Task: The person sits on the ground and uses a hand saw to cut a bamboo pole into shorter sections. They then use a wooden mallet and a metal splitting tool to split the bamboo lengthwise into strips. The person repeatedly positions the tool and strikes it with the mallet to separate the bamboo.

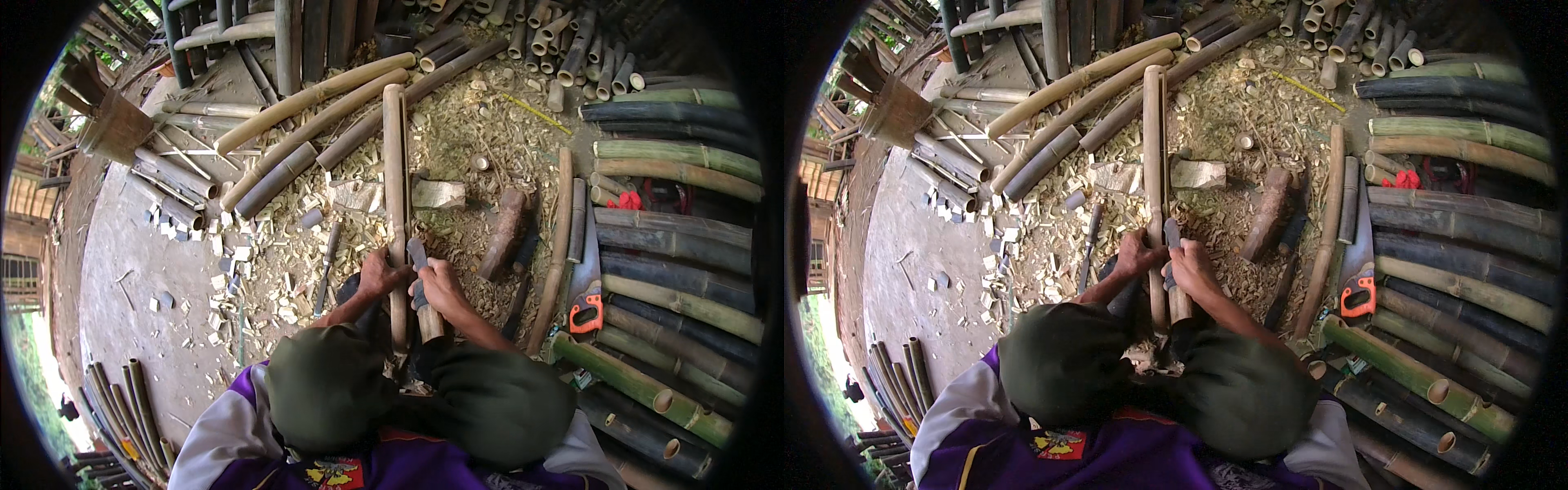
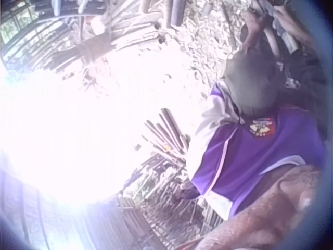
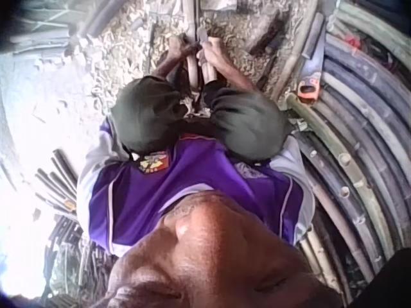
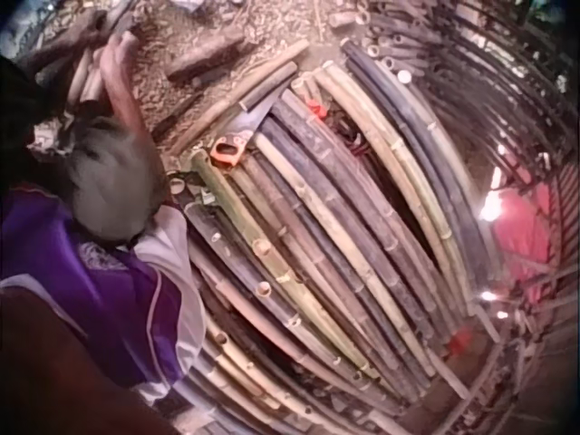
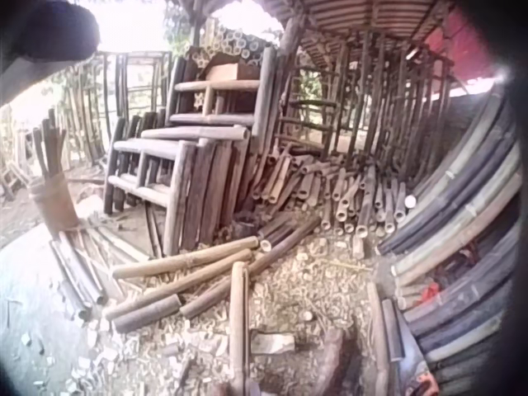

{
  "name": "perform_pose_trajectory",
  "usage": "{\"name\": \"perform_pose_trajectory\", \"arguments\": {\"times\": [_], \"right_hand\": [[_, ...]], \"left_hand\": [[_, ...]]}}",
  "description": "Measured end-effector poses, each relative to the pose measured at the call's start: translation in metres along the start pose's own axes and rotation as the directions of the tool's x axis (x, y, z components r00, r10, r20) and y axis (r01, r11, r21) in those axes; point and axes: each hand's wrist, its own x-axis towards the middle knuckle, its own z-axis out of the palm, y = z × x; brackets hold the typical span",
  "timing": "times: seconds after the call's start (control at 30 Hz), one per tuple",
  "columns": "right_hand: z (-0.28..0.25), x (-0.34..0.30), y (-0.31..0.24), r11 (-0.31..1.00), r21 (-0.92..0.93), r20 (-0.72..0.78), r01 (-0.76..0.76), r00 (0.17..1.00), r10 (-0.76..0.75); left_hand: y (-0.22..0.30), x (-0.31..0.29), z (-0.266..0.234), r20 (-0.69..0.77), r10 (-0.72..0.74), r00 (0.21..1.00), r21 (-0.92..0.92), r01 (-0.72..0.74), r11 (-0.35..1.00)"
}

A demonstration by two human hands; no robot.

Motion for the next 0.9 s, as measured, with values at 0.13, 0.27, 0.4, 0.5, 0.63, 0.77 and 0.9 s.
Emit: {"name": "perform_pose_trajectory", "arguments": {"times": [0.13, 0.27, 0.4, 0.5, 0.63, 0.77, 0.9], "right_hand": [[0.009, 0.012, -0.017, 0.987, 0.152, 0.004, -0.050, 0.999, 0.050], [0.006, 0.031, -0.014, 1.000, 0.004, 0.003, -0.006, 1.000, 0.006], [-0.020, 0.033, -0.048, 0.982, 0.009, 0.092, -0.191, 0.978, 0.189], [-0.062, 0.075, -0.072, 0.951, -0.016, 0.327, -0.307, 0.898, 0.296], [-0.054, 0.107, -0.094, 0.906, -0.140, 0.412, -0.400, 0.808, 0.421], [-0.048, 0.094, -0.075, 0.994, -0.099, 0.380, -0.045, 0.922, 0.080], [-0.104, 0.017, -0.123, 0.998, -0.066, 0.281, 0.018, 0.960, 0.002]], "left_hand": [[-0.002, -0.001, 0.001, -0.104, -0.072, 0.992, 0.198, 0.091, 0.976], [0.001, -0.002, -0.003, -0.073, -0.098, 0.992, 0.118, 0.106, 0.987], [0.006, -0.004, -0.012, 0.032, -0.104, 0.994, 0.116, 0.100, 0.988], [0.011, 0.006, -0.007, 0.067, -0.082, 0.994, 0.073, 0.077, 0.994], [-0.035, 0.013, -0.002, 0.004, -0.013, 1.000, 0.148, 0.012, 0.989], [-0.056, 0.028, -0.012, 0.053, 0.117, 0.992, -0.101, -0.112, 0.989], [-0.029, 0.026, -0.010, 0.081, -0.084, 0.993, -0.159, 0.096, 0.983]]}}
